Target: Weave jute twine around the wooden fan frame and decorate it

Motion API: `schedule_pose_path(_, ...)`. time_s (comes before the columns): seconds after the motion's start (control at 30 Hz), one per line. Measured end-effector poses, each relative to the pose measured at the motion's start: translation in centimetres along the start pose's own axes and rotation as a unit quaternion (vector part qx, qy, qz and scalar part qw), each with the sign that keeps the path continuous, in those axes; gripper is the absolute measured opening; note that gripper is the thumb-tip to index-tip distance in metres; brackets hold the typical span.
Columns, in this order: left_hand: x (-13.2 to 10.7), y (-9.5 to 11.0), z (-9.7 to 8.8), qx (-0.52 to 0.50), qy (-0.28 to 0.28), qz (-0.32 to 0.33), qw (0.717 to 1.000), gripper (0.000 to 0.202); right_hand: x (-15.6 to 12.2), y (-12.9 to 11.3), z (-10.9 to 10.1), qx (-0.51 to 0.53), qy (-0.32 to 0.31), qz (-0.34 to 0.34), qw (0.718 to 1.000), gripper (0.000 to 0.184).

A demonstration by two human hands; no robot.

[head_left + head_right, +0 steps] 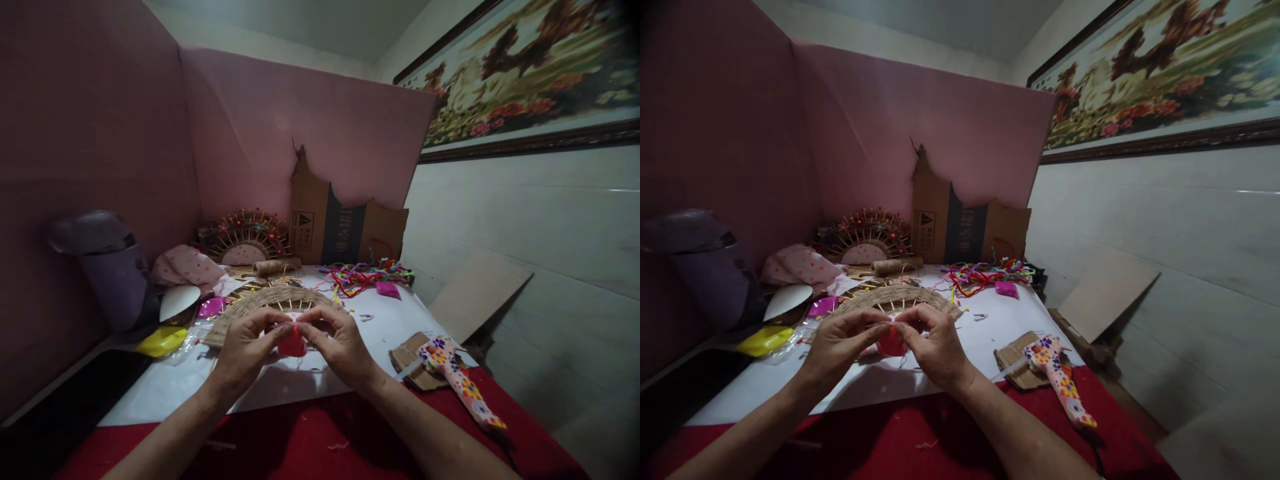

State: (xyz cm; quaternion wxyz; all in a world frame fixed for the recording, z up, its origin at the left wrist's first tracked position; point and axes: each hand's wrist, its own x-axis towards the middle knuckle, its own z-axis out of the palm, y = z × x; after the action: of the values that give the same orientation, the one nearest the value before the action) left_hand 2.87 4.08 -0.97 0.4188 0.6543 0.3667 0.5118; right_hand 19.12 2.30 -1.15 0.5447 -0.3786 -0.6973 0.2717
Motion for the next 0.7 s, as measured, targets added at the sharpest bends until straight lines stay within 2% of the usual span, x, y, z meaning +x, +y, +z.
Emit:
schedule_pose_path(0.2, -0.12, -0.33, -0.02, -0.001, 0.006, -0.011, 1.0, 0.019, 0.02, -0.01, -0.11, -0.004, -0.006, -0.017, 1.0, 0.012)
schedule_pose_path(0.47, -0.08, -0.62, -0.22, 0.063, -0.014, 0.025, 0.998, 0.022, 0.16, -0.2, -0.18, -0.047, -0.008, -0.023, 0.999, 0.011)
schedule_pose_path(0.6, -0.07, -0.26, -0.15, 0.048, -0.019, -0.011, 0.999, 0.024, 0.17, -0.08, -0.29, -0.035, -0.022, -0.024, 0.999, 0.012)
schedule_pose_path(0.7, -0.05, 0.23, -0.07, -0.013, -0.023, -0.068, 0.997, 0.025, 0.22, 0.09, -0.38, -0.014, -0.019, -0.014, 1.0, 0.013)
